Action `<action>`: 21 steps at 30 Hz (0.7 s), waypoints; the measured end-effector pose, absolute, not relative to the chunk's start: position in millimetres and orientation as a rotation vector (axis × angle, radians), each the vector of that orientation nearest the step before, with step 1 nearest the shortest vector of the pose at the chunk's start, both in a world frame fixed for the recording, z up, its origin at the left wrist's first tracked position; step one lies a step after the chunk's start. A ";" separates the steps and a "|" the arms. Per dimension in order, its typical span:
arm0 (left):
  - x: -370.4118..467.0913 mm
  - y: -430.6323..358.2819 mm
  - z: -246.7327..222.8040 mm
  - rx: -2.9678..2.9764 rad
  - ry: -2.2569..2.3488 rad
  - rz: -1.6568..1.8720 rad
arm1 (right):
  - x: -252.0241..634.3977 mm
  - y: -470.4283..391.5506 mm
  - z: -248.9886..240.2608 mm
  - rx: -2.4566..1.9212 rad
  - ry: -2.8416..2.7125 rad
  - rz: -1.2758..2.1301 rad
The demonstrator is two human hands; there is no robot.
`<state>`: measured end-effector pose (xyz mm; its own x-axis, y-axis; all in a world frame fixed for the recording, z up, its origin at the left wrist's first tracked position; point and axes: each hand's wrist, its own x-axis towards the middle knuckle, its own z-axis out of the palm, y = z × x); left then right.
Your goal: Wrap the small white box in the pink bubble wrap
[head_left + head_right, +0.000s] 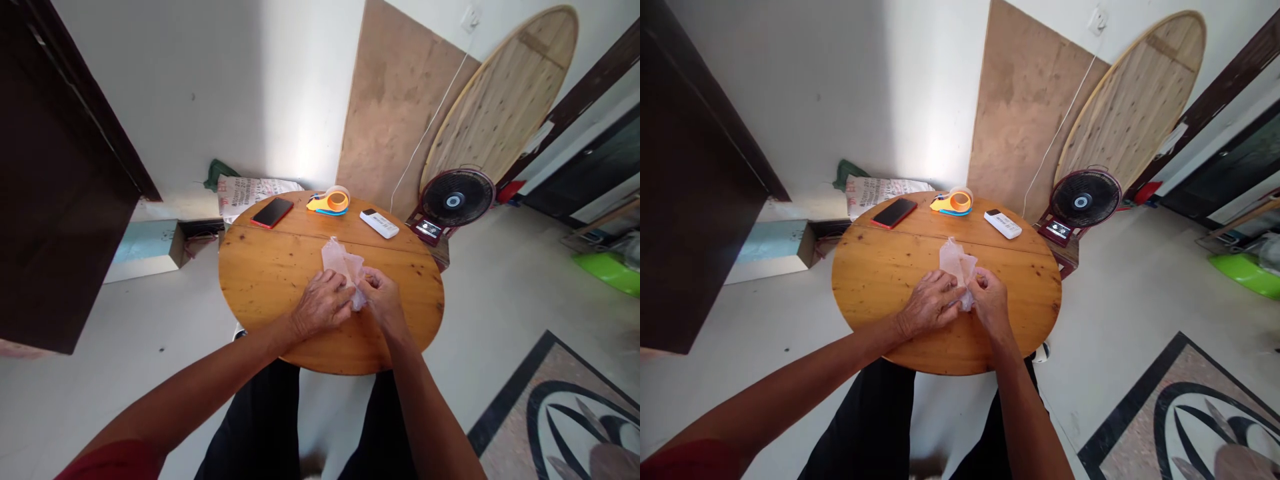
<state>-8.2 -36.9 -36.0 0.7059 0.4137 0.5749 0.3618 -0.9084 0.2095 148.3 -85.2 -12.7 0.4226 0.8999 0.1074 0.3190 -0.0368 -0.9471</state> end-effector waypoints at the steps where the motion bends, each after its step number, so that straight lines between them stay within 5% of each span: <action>1: -8.0 -36.7 -36.5 2.800 0.647 0.998 | 146.3 -84.2 -11.2 -1.605 -1.116 0.662; 21: -8.5 -35.2 -36.4 2.361 0.648 1.101 | 135.7 -107.8 12.0 -1.828 -1.646 0.413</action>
<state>-8.5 -35.2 -36.4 0.5703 0.5840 0.5777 0.2218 -0.7866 0.5763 135.7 -107.8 12.0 0.1676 0.9693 0.1798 0.7694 -0.0146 -0.6386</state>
